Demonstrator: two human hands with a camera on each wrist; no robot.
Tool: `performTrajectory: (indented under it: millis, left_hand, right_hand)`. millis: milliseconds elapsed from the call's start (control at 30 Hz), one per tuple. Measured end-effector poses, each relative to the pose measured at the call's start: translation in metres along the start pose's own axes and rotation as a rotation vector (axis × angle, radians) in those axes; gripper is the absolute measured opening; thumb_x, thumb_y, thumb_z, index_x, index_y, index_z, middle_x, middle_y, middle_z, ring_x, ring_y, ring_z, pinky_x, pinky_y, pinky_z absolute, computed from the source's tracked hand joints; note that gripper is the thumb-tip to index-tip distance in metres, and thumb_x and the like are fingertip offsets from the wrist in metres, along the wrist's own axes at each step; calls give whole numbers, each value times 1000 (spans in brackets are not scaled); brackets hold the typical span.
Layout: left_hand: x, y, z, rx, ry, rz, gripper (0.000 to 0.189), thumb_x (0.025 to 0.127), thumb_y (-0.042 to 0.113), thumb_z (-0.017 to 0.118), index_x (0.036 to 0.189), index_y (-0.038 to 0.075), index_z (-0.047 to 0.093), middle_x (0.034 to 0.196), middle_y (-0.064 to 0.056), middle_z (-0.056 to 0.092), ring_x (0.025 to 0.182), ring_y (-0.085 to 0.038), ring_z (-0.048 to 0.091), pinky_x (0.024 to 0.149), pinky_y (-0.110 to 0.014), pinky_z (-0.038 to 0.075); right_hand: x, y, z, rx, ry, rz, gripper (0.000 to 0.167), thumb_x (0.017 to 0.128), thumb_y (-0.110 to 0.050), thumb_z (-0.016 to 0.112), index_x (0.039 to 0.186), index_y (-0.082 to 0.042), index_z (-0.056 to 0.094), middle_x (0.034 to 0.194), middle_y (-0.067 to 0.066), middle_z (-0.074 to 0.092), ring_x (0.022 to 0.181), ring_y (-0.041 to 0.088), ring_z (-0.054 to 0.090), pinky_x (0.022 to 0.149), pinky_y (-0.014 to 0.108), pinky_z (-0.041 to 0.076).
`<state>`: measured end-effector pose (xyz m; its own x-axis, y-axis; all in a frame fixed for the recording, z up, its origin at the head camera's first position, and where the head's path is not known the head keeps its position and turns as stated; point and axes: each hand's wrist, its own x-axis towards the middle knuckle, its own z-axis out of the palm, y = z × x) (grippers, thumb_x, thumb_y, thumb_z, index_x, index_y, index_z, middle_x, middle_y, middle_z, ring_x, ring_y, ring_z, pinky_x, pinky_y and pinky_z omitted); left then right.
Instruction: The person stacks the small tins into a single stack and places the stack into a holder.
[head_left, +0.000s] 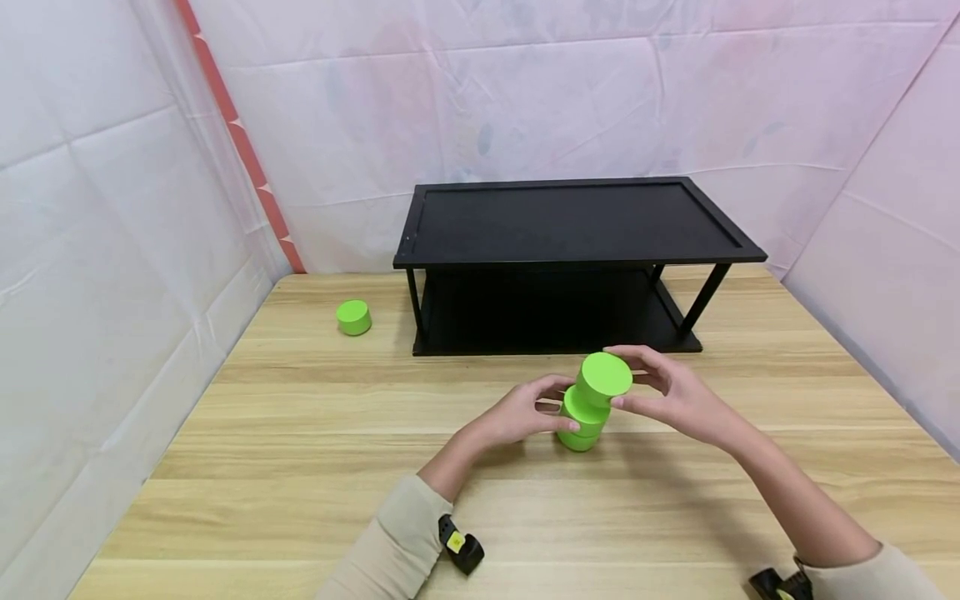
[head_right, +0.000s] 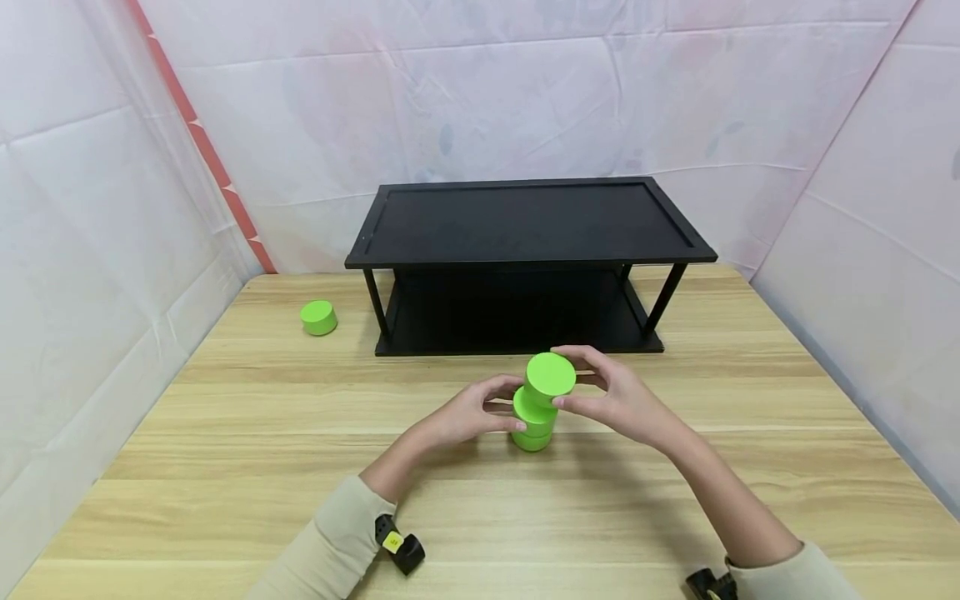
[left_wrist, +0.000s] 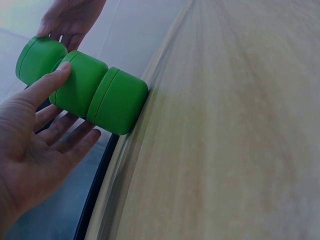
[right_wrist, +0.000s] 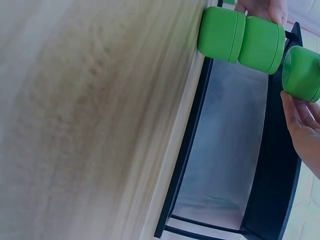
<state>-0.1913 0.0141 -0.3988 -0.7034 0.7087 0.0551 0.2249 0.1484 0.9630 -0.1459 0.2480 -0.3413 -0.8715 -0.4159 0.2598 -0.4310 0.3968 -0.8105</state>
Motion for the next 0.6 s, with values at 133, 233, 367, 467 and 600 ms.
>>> performTrajectory:
  millis: [133,233,367,467,600]
  left_hand:
    - [0,0,0,3,3,-8,56,82,15,72,131,9,47,123,1,53,110,-11,51,89,-22,43]
    - [0,0,0,0,5,-11,57,81,15,72,131,8,47,123,0,53,110,-11,51,89,-22,43]
    - [-1,1,0,-7,8,-9,57,81,14,72,131,7,47,123,0,53,110,-11,51,88,-22,44]
    - [-1,1,0,-15,10,-5,56,81,12,72,131,6,47,123,0,53,109,-11,51,88,-22,44]
    - [0,1,0,-10,11,3,55,81,12,72,131,6,47,123,0,53,109,-11,51,88,-21,44]
  right_hand:
    - [-1,0,3,1,-5,6,53,80,-5,71,128,-5,47,119,9,54,103,21,55,85,21,46]
    - [-1,-1,5,10,-7,14,53,80,-6,72,127,-6,48,120,7,54,103,22,55,85,22,46]
    - [-2,0,7,11,-14,1,53,79,-5,72,127,-4,48,121,8,53,103,21,55,85,22,46]
    - [-3,0,8,14,-22,-10,54,80,-4,72,128,-3,47,122,10,52,103,22,55,85,22,46]
    - [-4,0,10,4,-26,4,54,81,-6,71,128,-3,47,122,10,52,103,23,55,84,22,47]
